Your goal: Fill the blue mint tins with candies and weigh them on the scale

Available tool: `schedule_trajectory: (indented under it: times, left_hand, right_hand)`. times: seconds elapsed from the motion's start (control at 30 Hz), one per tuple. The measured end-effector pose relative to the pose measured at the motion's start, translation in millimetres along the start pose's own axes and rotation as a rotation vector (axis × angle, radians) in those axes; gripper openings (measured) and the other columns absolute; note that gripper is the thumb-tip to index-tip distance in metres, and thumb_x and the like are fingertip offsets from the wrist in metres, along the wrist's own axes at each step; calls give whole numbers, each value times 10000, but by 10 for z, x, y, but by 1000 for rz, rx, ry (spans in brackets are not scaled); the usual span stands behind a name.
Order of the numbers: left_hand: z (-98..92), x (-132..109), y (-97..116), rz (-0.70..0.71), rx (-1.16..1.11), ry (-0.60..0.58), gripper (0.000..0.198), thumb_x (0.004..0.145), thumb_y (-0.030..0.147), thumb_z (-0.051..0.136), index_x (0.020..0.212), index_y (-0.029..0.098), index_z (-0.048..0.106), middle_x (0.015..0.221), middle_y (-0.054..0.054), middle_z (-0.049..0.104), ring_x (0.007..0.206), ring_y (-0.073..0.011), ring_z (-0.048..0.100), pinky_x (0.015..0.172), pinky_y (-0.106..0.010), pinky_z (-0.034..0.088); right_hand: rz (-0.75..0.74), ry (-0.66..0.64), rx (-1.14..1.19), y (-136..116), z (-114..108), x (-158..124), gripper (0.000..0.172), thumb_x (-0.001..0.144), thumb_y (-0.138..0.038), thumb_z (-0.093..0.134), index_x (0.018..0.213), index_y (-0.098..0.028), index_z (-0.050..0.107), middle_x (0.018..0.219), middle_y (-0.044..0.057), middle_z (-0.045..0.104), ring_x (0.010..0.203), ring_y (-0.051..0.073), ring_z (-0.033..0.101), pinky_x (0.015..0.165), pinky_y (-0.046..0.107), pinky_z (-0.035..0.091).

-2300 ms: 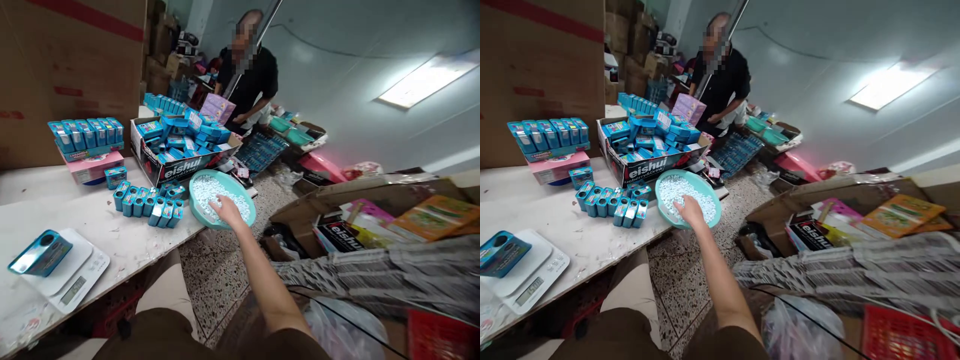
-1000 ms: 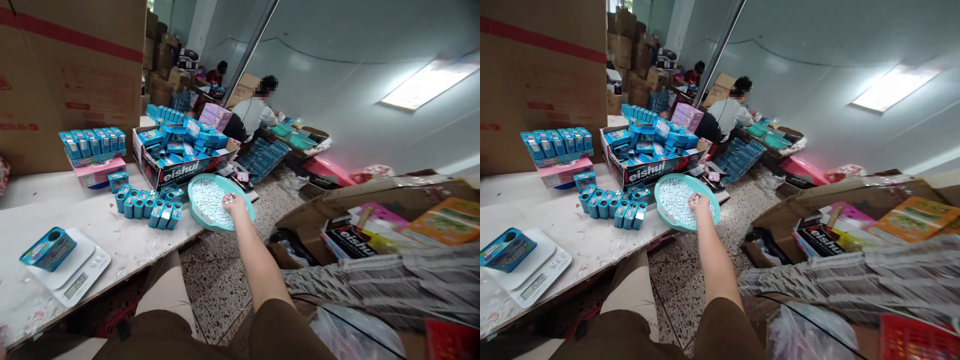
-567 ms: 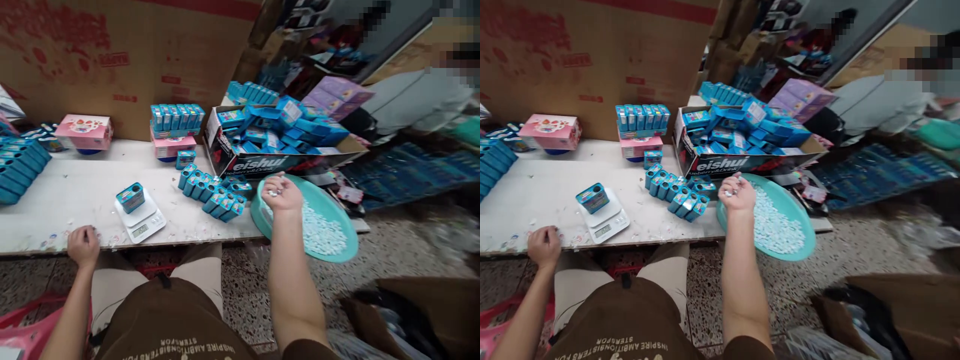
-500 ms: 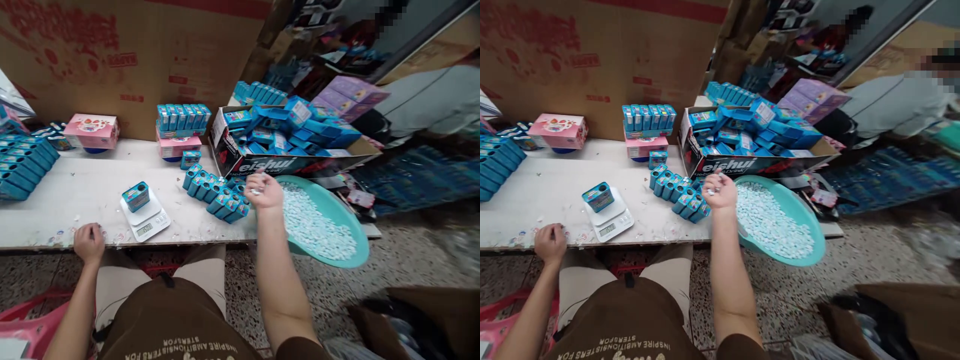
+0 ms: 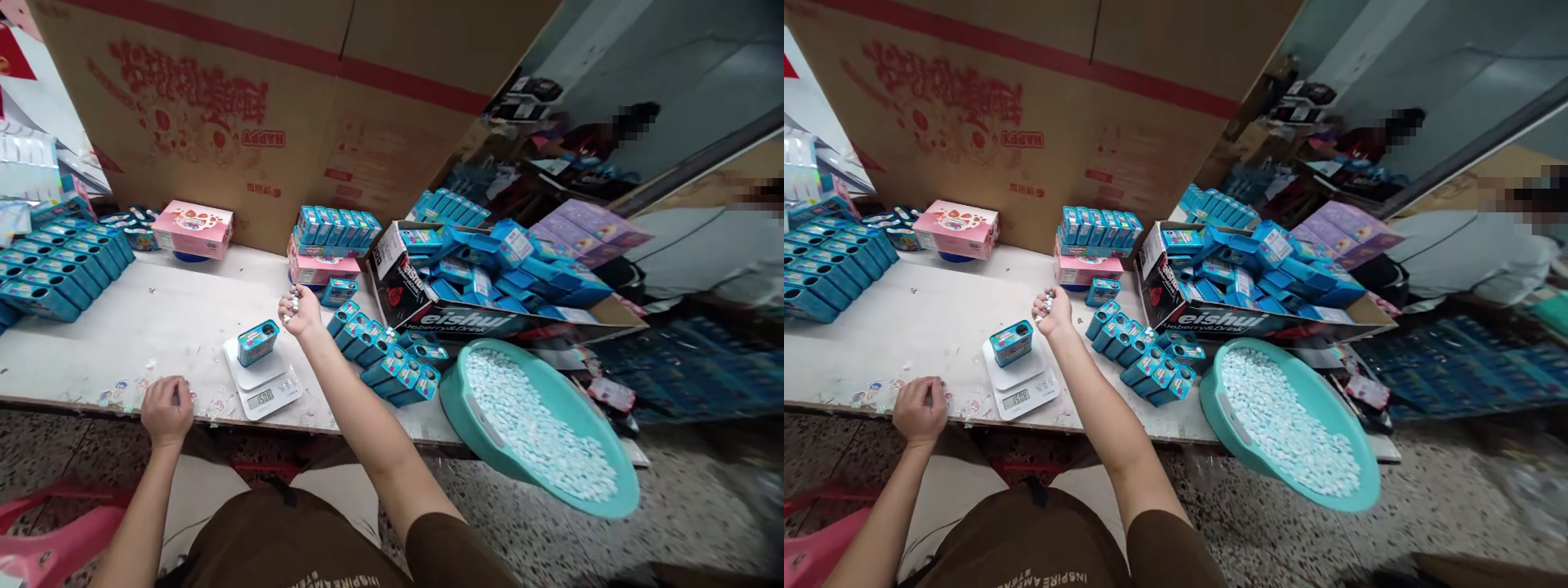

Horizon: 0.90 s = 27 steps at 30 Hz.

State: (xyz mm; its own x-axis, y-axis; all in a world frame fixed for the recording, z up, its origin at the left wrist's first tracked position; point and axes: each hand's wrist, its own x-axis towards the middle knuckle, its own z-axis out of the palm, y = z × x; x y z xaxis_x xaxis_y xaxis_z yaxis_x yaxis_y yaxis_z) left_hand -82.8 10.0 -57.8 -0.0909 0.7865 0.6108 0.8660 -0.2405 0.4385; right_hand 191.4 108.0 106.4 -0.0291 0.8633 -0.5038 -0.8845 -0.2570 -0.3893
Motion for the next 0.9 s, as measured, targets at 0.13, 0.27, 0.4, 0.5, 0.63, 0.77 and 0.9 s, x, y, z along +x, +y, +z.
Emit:
schedule_trajectory:
  times: [0.13, 0.27, 0.4, 0.5, 0.63, 0.77, 0.9]
  left_hand:
    - [-7, -6, 11, -22, -9, -23, 95, 812, 238, 504, 806, 196, 589, 856, -85, 648, 863, -228, 563, 826, -352, 401]
    - [-4, -15, 19, -36, -16, -25, 89, 801, 227, 514, 797, 189, 594, 850, -87, 652, 864, -229, 568, 829, -356, 410]
    - [-2, -28, 24, -24, -1, -18, 88, 803, 221, 513, 797, 186, 594, 855, -88, 659, 869, -228, 564, 826, -348, 415]
    - [-9, -34, 23, -11, 1, -21, 91, 806, 221, 508, 797, 184, 591, 854, -86, 660, 858, -225, 560, 823, -342, 412]
    - [-13, -38, 21, 6, 11, -6, 83, 802, 210, 517, 808, 179, 594, 865, -85, 661, 868, -220, 564, 827, -338, 416]
    - [-6, -32, 24, 19, 28, 20, 73, 795, 202, 532, 807, 178, 600, 850, -73, 664, 856, -211, 575, 812, -329, 428]
    - [-5, -22, 23, 32, 50, 39, 64, 792, 196, 540, 799, 179, 602, 836, -69, 667, 850, -211, 582, 793, -324, 434]
  right_hand:
    - [-80, 34, -147, 165, 85, 42, 244, 861, -192, 324, 617, -201, 320, 447, -97, 259, 324, 44, 204, 296, 136, 127]
    - [-173, 65, -253, 263, 107, 42, 235, 874, -218, 330, 640, -205, 330, 448, -98, 298, 325, 41, 245, 315, 139, 167]
    - [-218, 85, -326, 298, 122, 31, 239, 872, -251, 373, 639, -208, 333, 446, -98, 320, 329, 42, 271, 336, 152, 194]
    - [-224, 81, -363, 310, 133, 20, 239, 866, -246, 380, 634, -211, 335, 433, -97, 331, 325, 47, 279, 341, 160, 211]
    - [-236, 86, -394, 326, 142, 10, 257, 867, -235, 380, 615, -210, 336, 412, -98, 351, 320, 50, 305, 365, 166, 283]
    - [-276, 98, -425, 347, 148, 18, 270, 861, -231, 387, 595, -209, 346, 385, -90, 369, 333, 63, 369, 407, 179, 361]
    - [-281, 99, -435, 357, 149, 35, 266, 845, -202, 381, 581, -208, 352, 369, -80, 379, 333, 74, 388, 404, 182, 373]
